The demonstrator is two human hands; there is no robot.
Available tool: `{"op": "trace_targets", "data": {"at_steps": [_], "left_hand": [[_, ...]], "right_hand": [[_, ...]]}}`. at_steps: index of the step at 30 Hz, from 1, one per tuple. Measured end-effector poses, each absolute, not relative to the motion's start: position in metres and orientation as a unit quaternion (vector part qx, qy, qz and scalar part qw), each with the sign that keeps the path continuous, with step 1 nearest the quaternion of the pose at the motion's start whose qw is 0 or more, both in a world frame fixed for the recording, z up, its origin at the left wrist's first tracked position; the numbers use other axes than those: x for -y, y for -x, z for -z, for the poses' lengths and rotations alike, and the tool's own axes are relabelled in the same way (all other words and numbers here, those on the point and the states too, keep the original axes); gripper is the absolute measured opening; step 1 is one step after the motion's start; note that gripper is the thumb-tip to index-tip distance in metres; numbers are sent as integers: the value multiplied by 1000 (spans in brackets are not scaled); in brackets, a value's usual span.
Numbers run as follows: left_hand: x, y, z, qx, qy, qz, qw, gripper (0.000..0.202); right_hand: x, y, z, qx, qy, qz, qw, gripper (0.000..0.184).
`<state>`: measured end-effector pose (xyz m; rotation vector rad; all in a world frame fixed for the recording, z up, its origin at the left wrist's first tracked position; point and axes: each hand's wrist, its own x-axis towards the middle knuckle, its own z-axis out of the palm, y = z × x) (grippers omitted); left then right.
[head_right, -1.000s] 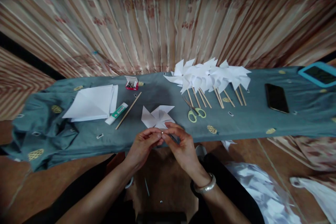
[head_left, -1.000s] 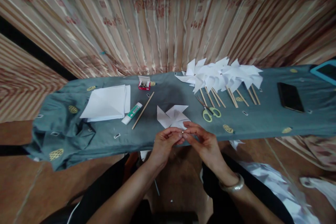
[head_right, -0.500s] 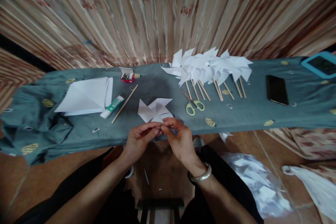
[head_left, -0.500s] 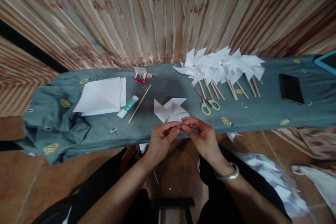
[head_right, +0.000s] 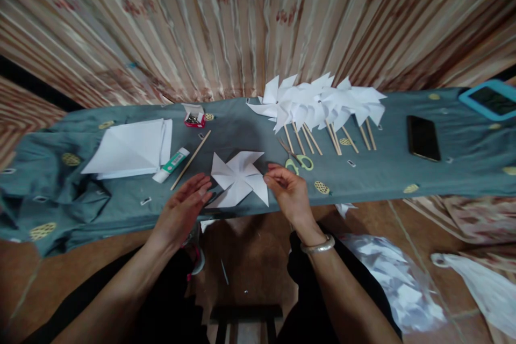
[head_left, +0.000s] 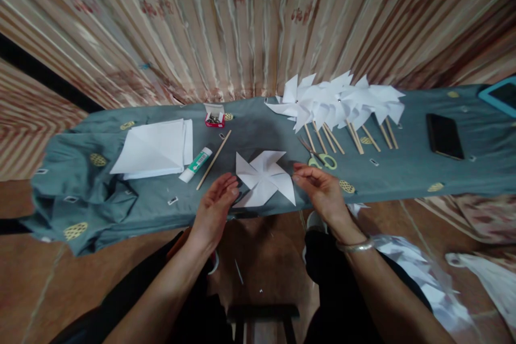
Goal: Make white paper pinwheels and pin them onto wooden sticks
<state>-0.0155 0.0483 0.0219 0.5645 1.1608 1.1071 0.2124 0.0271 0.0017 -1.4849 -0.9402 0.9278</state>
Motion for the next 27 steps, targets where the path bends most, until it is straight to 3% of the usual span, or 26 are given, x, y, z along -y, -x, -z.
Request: {"op": "trace_targets", "data": {"at_steps": [10, 16, 22, 27], "left_hand": [[-53, 15, -37, -500, -156, -444, 727, 46], [-60, 12, -34, -499, -145, -431, 738, 38], [-65, 10, -31, -479, -168, -416, 754, 20], [-68, 9, -25, -426, -231, -402, 777, 25]], "right_hand": [[-35, -202, 14, 431, 647, -405, 482, 20], [-38, -200, 18, 460, 639, -397, 471, 18], [-40, -198, 15, 437, 618, -424, 498, 28], [-39, -198, 4, 398, 586, -453, 541, 30]]}}
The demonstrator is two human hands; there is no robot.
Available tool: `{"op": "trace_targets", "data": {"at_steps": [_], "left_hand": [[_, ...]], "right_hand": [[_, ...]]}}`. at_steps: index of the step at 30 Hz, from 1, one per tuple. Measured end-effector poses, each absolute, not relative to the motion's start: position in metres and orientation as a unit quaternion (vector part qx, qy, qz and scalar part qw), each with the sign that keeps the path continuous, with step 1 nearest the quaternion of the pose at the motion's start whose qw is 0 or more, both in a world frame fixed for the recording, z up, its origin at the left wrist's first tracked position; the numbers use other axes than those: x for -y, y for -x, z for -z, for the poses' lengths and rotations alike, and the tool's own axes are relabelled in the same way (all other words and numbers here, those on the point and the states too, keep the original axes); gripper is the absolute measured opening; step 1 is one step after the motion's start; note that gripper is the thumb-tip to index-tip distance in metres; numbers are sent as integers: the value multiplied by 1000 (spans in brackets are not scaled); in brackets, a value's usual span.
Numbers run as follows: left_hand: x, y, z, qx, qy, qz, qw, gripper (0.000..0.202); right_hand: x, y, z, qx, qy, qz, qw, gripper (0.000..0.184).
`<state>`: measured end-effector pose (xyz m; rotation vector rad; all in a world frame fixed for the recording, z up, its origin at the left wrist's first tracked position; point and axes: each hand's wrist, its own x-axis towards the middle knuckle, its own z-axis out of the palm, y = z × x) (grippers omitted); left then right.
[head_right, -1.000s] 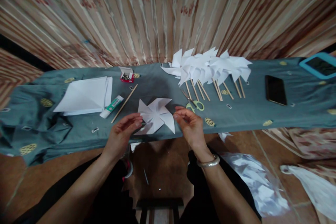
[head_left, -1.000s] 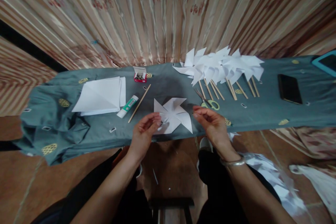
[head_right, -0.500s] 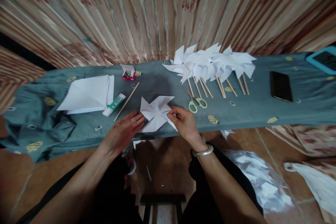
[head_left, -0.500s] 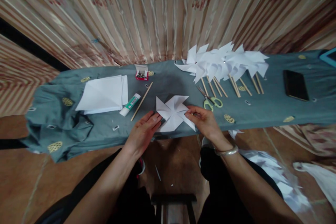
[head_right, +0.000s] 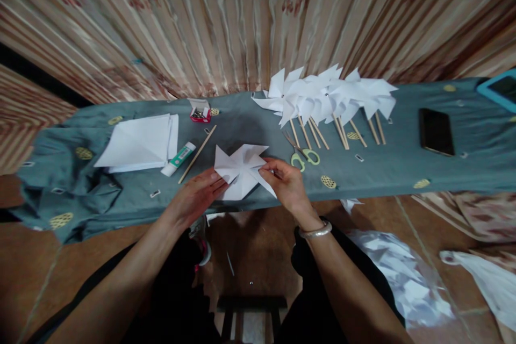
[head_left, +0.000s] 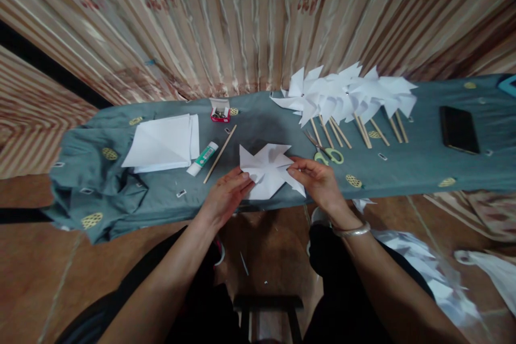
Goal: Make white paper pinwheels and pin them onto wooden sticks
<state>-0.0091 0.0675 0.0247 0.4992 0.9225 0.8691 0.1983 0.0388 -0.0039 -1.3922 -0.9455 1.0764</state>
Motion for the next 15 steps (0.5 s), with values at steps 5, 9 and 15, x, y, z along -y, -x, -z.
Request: {"op": "trace_targets", "data": {"at_steps": [5, 9, 15], "left_hand": [[-68, 1, -26, -415, -323, -399, 751, 33], [-67, -5, -27, -443, -319, -400, 736, 39], [-65, -8, -16, -472, -308, -425, 708, 36]], "right_hand": [[-34, -198, -6, 395, 566, -458, 560, 28], [-29, -196, -9, 424, 552, -452, 557, 26], [-21, -193, -14, 477, 574, -409, 524, 15]]}}
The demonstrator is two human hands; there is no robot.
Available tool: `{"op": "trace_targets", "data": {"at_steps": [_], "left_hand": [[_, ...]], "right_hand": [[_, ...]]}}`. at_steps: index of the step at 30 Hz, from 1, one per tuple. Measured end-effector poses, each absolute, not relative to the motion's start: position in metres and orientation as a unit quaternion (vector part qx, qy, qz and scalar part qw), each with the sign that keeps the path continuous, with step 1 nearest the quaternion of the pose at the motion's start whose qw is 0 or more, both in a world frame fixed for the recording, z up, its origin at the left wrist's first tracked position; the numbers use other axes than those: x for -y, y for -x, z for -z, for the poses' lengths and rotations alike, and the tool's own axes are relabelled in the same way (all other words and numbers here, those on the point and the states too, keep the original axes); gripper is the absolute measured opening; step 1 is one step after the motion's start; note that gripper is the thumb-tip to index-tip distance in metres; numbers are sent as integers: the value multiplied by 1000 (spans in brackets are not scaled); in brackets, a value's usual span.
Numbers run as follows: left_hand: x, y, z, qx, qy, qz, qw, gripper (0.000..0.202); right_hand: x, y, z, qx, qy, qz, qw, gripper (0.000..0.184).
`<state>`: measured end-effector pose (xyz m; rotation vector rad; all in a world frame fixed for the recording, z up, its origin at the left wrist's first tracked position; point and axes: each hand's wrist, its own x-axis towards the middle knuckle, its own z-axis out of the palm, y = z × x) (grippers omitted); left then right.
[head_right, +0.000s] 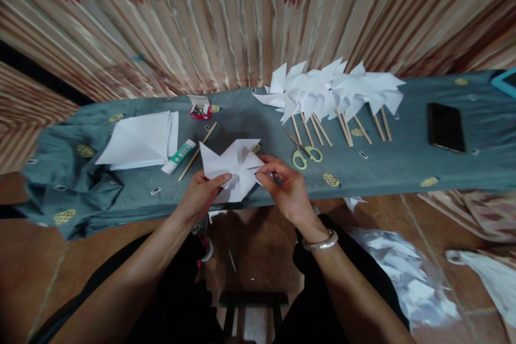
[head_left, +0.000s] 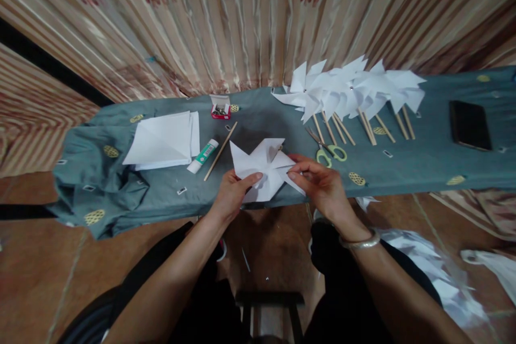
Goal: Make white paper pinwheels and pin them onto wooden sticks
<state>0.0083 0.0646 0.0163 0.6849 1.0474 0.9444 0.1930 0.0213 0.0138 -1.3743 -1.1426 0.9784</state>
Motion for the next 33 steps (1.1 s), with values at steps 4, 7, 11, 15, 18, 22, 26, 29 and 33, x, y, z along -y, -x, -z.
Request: {"op": "trace_targets", "data": {"at_steps": [4, 7, 11, 15, 18, 22, 26, 29, 33], "left_hand": [[-63, -10, -9, -478, -328, -432, 691, 32], [-61, -12, -10, -480, -348, -430, 681, 29], [-56, -15, -15, -479, -367, -422, 677, 26], [-53, -17, -18, -469, -366, -423, 684, 29], [-52, -18, -18, -465, -372, -417, 686, 29], [-52, -17, -18, -462, -380, -412, 687, 29], [-51, -16, -18, -460, -380, -411, 690, 27], [-51, -15, -17, -460, -381, -412, 688, 27], [-50, -15, -17, -459, -385, -410, 687, 28]], "right_hand": [[-16, -190, -19, 536, 605, -320, 495, 5], [-12, -188, -22, 593, 600, -264, 469, 5], [-11, -184, -25, 638, 588, -233, 439, 9], [-12, -184, -26, 657, 587, -222, 418, 9], [-12, -185, -22, 675, 585, -193, 406, 10], [-13, -186, -16, 693, 576, -148, 407, 10], [-13, -186, -13, 698, 573, -136, 407, 9], [-13, -186, -13, 699, 571, -134, 409, 9], [-12, -185, -13, 695, 574, -135, 411, 9]]}}
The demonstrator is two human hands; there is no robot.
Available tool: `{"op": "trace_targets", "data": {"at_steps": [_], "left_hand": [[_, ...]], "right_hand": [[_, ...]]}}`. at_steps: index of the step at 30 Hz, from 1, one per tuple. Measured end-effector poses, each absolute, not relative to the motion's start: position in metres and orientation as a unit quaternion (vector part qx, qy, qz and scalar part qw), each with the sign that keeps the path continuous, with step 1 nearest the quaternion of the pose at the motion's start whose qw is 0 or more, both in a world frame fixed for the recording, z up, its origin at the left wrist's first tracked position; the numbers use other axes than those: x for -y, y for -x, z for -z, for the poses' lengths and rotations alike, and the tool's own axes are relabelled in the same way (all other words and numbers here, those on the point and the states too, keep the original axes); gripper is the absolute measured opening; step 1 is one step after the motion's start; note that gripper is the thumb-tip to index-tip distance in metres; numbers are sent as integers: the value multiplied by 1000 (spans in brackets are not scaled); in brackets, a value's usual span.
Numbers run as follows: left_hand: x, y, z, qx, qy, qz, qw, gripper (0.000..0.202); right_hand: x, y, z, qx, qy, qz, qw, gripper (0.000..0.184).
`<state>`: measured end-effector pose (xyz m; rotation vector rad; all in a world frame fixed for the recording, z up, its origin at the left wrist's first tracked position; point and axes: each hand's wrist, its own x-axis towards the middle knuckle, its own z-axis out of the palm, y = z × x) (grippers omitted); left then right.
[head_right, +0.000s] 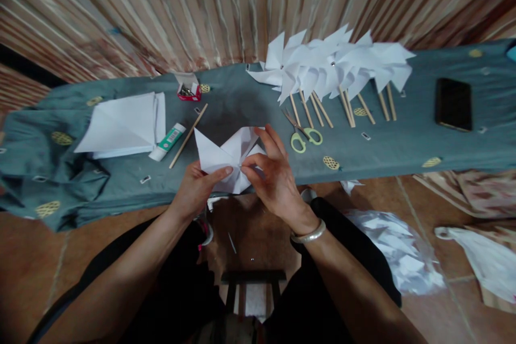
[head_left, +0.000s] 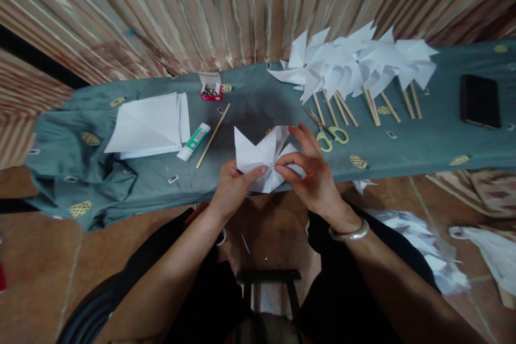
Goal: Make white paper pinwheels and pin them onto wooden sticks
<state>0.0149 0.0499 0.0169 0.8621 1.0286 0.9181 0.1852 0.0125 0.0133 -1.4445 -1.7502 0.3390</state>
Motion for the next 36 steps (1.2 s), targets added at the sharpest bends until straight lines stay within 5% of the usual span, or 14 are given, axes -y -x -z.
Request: {"op": "trace_targets", "data": {"at_steps": [36], "left_hand": [[-48, -15, -19, -461, -388, -418, 679, 26]], "right_hand": [[-12, -185, -15, 697, 568, -168, 405, 9]]}}
